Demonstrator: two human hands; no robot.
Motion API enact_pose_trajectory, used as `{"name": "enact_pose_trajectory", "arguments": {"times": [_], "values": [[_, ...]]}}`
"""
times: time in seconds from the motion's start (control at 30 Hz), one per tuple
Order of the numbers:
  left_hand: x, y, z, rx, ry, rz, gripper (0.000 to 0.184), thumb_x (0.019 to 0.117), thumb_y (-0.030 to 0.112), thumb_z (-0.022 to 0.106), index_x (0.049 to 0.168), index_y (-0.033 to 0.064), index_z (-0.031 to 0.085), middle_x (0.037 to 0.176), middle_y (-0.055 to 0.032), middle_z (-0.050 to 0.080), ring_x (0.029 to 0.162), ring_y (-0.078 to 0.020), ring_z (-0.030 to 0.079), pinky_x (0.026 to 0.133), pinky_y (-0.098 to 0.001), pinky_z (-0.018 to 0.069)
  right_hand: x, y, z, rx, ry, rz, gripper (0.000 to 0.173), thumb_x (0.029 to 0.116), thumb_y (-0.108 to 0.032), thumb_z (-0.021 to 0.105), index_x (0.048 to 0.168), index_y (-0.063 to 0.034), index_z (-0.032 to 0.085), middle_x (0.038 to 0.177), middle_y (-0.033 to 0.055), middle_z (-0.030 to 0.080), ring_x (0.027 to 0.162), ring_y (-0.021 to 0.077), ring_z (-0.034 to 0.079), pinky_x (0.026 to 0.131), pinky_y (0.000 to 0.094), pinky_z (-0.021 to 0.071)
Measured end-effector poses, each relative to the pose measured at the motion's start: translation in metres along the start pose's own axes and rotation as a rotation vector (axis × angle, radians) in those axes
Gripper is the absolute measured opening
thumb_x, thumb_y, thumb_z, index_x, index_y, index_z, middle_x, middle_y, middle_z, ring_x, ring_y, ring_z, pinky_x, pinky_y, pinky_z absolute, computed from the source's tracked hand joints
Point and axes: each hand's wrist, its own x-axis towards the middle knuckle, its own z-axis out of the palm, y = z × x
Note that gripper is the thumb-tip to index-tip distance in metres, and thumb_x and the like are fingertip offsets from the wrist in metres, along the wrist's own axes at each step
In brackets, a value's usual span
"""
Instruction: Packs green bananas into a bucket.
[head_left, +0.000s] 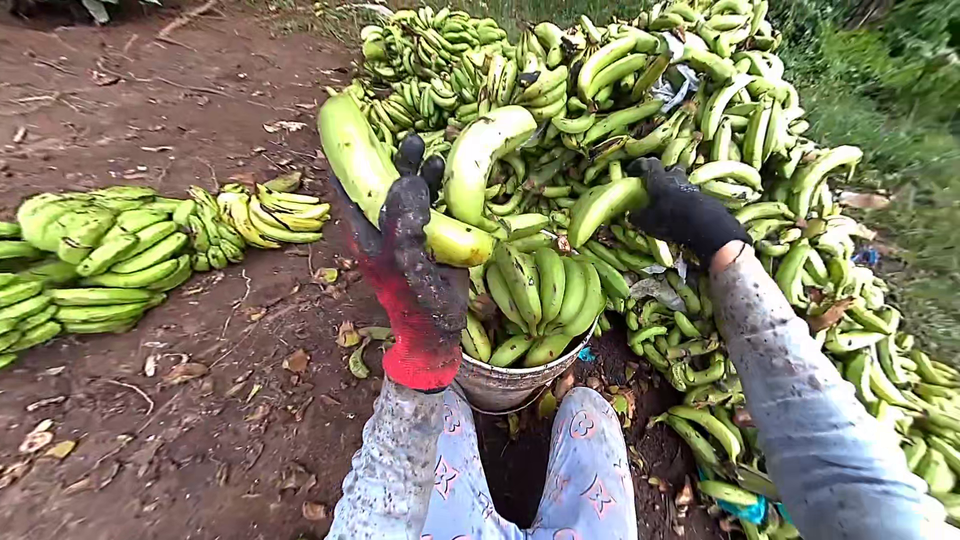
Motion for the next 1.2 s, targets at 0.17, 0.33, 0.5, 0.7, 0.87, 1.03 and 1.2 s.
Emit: {"name": "enact_pose_trajectory", "arguments": {"times": [0.17,0.33,0.5,0.7,0.87,1.03,1.2], "values": [[-0.019,-0.027,-0.016,0.235,-0.056,-0.299,0.06,0.1004,0.028,0.059,0.155,0.0264,0.036,0.134,-0.004,0.06,0.109,-0.0176,0.065,0.085,-0.0416,0.059,-0.002,-0.04,0.036,-0.134,-0.047,-0.002,0.061,0.0882,-0.012,0.072,0.146,-0.0154,0.053,0.149,0.037,0.037,0.113,0.0521,0.062,0.085,0.0655,0.056],[-0.007,-0.043,-0.042,0.191,-0.087,-0.334,0.053,0.0976,0.018,0.058,0.149,0.0216,0.046,0.129,-0.0048,0.063,0.107,-0.0176,0.066,0.085,-0.042,0.0595,-0.019,-0.073,0.06,-0.023,0.075,-0.097,0.062,0.0917,-0.014,0.067,0.15,-0.0092,0.048,0.154,0.0324,0.032,0.121,0.0464,0.058,0.089,0.0562,0.0572],[0.005,-0.037,-0.031,-0.038,-0.167,-0.252,0.053,0.097,0.009,0.046,0.149,0.0147,0.042,0.14,-0.0089,0.058,0.12,-0.0247,0.063,0.096,-0.0483,0.0568,-0.048,-0.062,0.085,0.176,0.366,-0.162,0.052,0.1006,-0.015,0.061,0.151,-0.0072,0.049,0.148,0.0323,0.043,0.131,0.0461,0.05,0.1,0.0524,0.0509],[-0.003,-0.037,-0.019,0.296,-0.171,-0.205,0.062,0.0976,0.011,0.051,0.157,0.0181,0.035,0.145,-0.0058,0.054,0.12,-0.0177,0.062,0.096,-0.0421,0.057,-0.038,-0.045,0.093,0.295,0.3,-0.232,0.052,0.0887,-0.016,0.071,0.139,-0.0084,0.061,0.139,0.0292,0.047,0.119,0.0392,0.058,0.094,0.047,0.056],[-0.002,-0.03,-0.016,0.43,-0.233,-0.189,0.06,0.099,0.014,0.053,0.156,0.0222,0.038,0.14,-0.0016,0.057,0.111,-0.0118,0.064,0.09,-0.0356,0.0579,-0.032,-0.032,0.099,0.399,0.264,-0.242,0.047,0.0898,-0.029,0.075,0.136,-0.0219,0.066,0.135,0.0221,0.053,0.107,0.0318,0.065,0.082,0.0478,0.0593],[0.018,-0.045,-0.029,0.207,-0.27,-0.038,0.055,0.0977,0.005,0.052,0.152,0.0096,0.042,0.144,-0.011,0.055,0.124,-0.0284,0.061,0.099,-0.0513,0.0566,-0.051,-0.036,0.096,0.422,0.155,-0.228,0.045,0.1015,-0.045,0.059,0.141,-0.0226,0.062,0.128,0.0202,0.062,0.108,0.0344,0.066,0.087,0.0553,0.0563],[0.019,-0.046,-0.024,0.609,-0.416,-0.132,0.057,0.0944,0.01,0.053,0.151,0.0176,0.047,0.143,-0.0028,0.056,0.121,-0.0116,0.059,0.101,-0.0352,0.0525,-0.063,-0.016,0.09,0.605,0.097,-0.281,0.056,0.1047,-0.04,0.057,0.147,-0.0048,0.054,0.135,0.0208,0.063,0.123,0.032,0.063,0.104,0.0506,0.051]]}}
